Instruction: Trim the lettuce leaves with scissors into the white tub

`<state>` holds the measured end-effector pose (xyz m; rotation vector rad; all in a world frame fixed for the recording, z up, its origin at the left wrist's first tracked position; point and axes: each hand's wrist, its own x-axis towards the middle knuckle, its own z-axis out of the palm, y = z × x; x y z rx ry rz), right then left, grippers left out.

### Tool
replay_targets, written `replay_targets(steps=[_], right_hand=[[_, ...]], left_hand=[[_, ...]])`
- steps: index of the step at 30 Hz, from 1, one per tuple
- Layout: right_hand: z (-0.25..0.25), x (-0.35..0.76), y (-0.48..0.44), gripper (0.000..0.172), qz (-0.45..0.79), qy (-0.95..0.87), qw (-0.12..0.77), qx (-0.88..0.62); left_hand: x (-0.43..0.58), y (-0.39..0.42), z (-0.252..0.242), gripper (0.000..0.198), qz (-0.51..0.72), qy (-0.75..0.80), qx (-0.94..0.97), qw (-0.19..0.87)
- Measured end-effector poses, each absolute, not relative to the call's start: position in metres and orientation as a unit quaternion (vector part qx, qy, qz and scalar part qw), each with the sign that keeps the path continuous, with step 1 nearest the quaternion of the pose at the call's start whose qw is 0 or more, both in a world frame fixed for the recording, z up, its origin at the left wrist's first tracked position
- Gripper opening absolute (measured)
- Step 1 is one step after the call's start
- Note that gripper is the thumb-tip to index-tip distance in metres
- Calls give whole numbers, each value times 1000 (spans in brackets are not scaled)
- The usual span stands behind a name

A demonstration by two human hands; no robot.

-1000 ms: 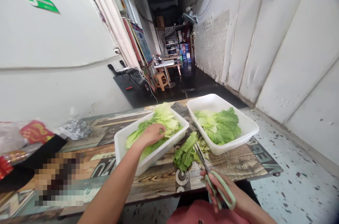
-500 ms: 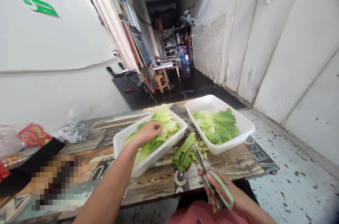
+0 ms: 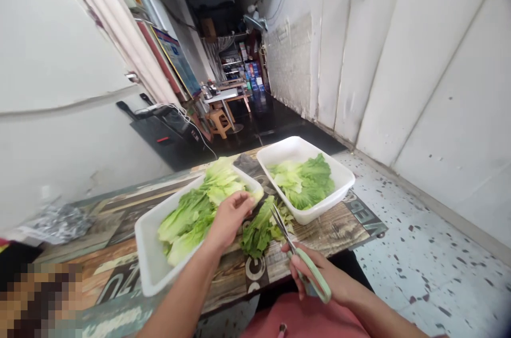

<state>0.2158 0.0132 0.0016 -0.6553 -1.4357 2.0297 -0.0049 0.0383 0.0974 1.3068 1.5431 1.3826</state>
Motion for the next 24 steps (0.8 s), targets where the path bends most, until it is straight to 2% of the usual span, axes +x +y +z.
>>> replay_targets(steps=[5, 10, 17, 21, 24], right_hand=[[3, 222, 14, 69, 691, -611, 266, -278], [1, 220, 17, 71, 685, -606, 270, -302], [-1, 213, 18, 54, 720, -565, 277, -291], [0, 213, 20, 52, 729, -549, 282, -296], [-4, 215, 21, 55, 744, -537, 288, -274]], left_hand=[[16, 32, 56, 21, 515, 602, 594, 142], [27, 23, 46, 15, 483, 578, 656, 37], [31, 17, 50, 13, 450, 578, 681, 5], [25, 17, 53, 12, 412, 602, 683, 32], [21, 18, 62, 12, 428, 612, 664, 36]])
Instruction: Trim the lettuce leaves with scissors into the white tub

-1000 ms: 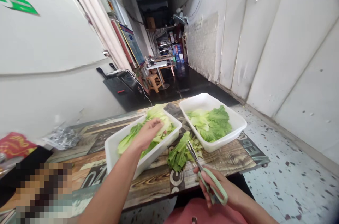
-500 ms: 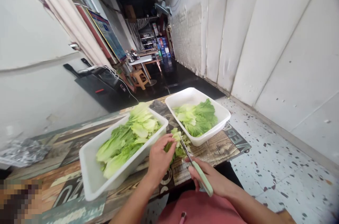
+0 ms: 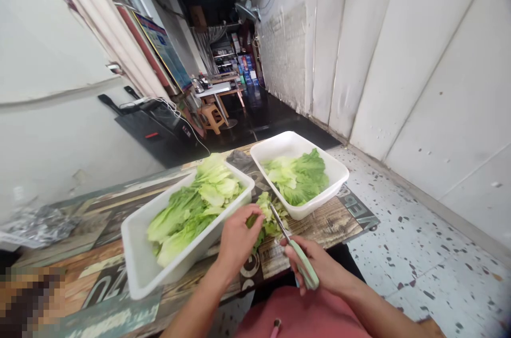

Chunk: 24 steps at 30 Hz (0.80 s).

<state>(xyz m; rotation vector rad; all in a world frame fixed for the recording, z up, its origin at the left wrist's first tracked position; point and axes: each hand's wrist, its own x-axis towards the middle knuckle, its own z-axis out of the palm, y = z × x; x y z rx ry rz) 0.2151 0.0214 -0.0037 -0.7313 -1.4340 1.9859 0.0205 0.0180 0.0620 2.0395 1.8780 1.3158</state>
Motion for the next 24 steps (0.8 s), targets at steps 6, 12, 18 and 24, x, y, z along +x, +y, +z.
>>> replay_targets(steps=[6, 12, 18, 24], right_hand=[[-9, 212, 16, 56, 761, -533, 265, -260], [-8, 213, 12, 58, 772, -502, 274, -277], [-14, 210, 16, 59, 786, -495, 259, -264], [-17, 204, 14, 63, 792, -487, 248, -272]], left_hand=[[40, 66, 109, 22, 525, 563, 634, -72], [11, 92, 176, 42, 367, 577, 728, -56], [-90, 77, 162, 24, 101, 704, 699, -68], [-122, 84, 114, 46, 74, 697, 707, -93]])
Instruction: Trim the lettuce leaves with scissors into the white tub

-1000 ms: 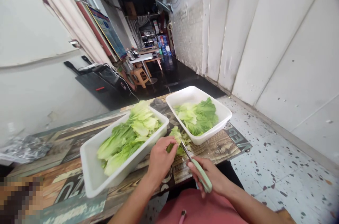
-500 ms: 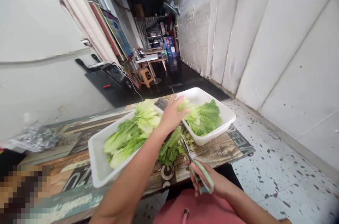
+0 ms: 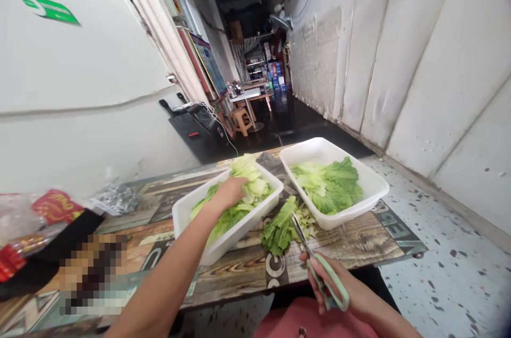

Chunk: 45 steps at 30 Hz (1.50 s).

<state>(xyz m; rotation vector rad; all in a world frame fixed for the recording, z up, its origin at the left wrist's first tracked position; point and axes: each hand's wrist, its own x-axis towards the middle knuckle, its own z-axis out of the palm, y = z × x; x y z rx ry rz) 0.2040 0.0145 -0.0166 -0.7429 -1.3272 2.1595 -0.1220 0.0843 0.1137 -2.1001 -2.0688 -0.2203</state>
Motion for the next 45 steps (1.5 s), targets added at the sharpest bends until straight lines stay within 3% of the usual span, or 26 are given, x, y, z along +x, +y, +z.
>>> replay_targets(steps=[5, 8, 14, 17, 30, 45], right_hand=[[-14, 207, 15, 70, 780, -490, 252, -295], [-10, 209, 15, 68, 779, -501, 249, -283], [6, 212, 12, 70, 738, -571, 242, -266], [9, 215, 12, 69, 705, -612, 239, -268], [-2, 214, 22, 53, 721, -567, 268, -294], [3, 217, 26, 59, 762, -521, 265, -279]], left_hand=[[-116, 73, 131, 14, -48, -723, -679, 114], [-102, 55, 146, 10, -150, -739, -644, 131], [-33, 23, 131, 24, -404, -696, -566, -181], [-6, 18, 108, 26, -436, -683, -535, -241], [14, 26, 69, 31, -434, -658, -492, -370], [9, 26, 71, 34, -346, -625, -506, -483]])
